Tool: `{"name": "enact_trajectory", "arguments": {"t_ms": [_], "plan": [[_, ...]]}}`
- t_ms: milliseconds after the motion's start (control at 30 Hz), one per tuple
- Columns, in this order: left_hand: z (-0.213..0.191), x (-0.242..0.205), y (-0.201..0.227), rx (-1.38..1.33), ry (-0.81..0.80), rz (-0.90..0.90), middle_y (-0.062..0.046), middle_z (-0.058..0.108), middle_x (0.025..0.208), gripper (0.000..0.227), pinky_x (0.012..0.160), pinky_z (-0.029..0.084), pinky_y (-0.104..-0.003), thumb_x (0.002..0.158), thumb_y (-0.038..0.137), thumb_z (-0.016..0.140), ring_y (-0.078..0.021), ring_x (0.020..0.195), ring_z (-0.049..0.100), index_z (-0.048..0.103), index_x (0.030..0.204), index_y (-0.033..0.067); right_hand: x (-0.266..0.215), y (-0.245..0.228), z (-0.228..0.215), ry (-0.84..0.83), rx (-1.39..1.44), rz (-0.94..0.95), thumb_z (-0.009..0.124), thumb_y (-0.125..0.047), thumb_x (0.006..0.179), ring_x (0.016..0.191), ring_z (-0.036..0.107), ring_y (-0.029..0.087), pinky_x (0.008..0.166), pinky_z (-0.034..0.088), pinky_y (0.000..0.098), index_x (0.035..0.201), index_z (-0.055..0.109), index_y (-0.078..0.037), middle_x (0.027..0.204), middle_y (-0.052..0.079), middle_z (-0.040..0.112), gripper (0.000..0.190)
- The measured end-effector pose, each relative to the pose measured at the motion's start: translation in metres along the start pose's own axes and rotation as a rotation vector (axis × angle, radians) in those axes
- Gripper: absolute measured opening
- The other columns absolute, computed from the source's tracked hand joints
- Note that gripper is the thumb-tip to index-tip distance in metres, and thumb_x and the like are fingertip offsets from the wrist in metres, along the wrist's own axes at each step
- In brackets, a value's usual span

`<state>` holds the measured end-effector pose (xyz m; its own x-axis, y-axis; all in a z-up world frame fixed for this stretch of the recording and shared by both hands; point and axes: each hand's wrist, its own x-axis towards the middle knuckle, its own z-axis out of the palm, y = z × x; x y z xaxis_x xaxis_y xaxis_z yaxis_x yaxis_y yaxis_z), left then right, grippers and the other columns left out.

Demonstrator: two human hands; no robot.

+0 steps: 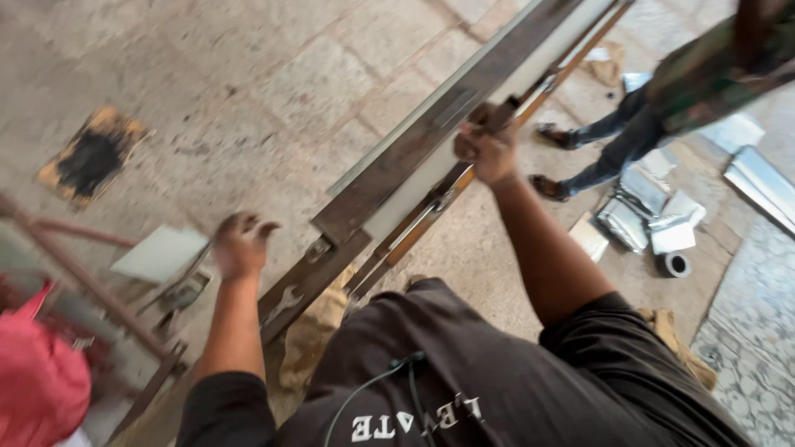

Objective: The person operates a manual metal bending machine to bend long aluminum profiles. They place the profile into the machine, tighten a clamp with a wrench, and then use a long lever to bend the metal. A coworker assists by holding the profile and handing over new pieces. The person repeats this process for multiple profiles.

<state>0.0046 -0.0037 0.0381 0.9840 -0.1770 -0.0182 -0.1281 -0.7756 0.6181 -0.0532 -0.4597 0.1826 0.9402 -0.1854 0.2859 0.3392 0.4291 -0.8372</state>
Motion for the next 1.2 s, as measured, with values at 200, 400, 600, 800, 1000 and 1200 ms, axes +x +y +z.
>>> {"name": "enact_trajectory", "arguments": {"t_ms": [200,400,600,800,1000,1200], "plan": [[0.025,0.001,-0.015,0.184,0.121,0.23,-0.005,0.077,0.109,0.025,0.084,0.059,-0.041,0.084,0.037,0.087,-0.0251,0.1,0.072,0.076,0.098,0.0195,0.001,-0.011,0.003,-0.036,0.006,0.032,0.069,0.0,0.098,0.05,0.036,0.012,0.047,0.027,0.0298,0.089,0.043,-0.007,0.067,0.0,0.035,0.028],[-0.002,-0.011,-0.003,-0.096,-0.099,0.164,-0.005,0.076,0.111,0.053,0.086,0.064,-0.038,0.081,0.059,0.081,-0.0211,0.097,0.075,0.072,0.111,0.0166,-0.002,-0.012,0.0,-0.066,-0.024,-0.011,0.07,-0.003,0.1,0.045,0.034,0.01,0.043,0.027,0.0269,0.09,0.043,-0.007,0.068,0.0,0.035,0.029],[0.005,-0.028,0.026,0.008,-0.144,0.3,-0.011,0.075,0.113,0.065,0.088,0.06,-0.043,0.075,0.063,0.085,-0.0262,0.098,0.073,0.072,0.114,0.0127,-0.003,-0.013,0.002,-0.018,-0.022,0.021,0.074,-0.007,0.099,0.051,0.039,0.012,0.048,0.03,0.0289,0.095,0.045,-0.007,0.071,0.001,0.037,0.029],[0.007,-0.049,0.043,-0.184,0.069,0.362,-0.017,0.074,0.108,0.061,0.079,0.059,-0.044,0.074,0.052,0.087,-0.0338,0.095,0.072,0.071,0.113,0.0083,-0.018,0.012,-0.034,0.054,-0.186,-0.024,0.077,-0.024,0.098,0.06,0.052,0.019,0.05,0.04,0.0332,0.104,0.052,-0.006,0.079,0.004,0.051,0.031],[0.015,-0.082,0.057,-0.159,0.045,0.061,-0.013,0.075,0.109,0.053,0.085,0.06,-0.041,0.082,0.047,0.084,-0.0293,0.098,0.075,0.07,0.12,0.0121,-0.069,0.073,-0.09,-0.095,-1.007,-0.51,0.062,-0.054,0.101,0.122,0.063,0.029,0.104,0.052,0.0482,0.14,0.051,0.002,0.129,0.015,0.063,0.07],[0.026,-0.093,0.088,0.0,0.12,0.147,-0.026,0.064,0.138,0.071,0.102,0.047,-0.048,0.076,0.042,0.087,-0.0439,0.123,0.061,0.066,0.135,0.0087,-0.077,0.112,-0.104,-0.114,-1.311,-0.539,0.038,-0.07,0.104,0.157,0.029,0.044,0.131,0.012,0.0586,0.157,0.037,-0.007,0.16,0.02,0.043,0.083]]}}
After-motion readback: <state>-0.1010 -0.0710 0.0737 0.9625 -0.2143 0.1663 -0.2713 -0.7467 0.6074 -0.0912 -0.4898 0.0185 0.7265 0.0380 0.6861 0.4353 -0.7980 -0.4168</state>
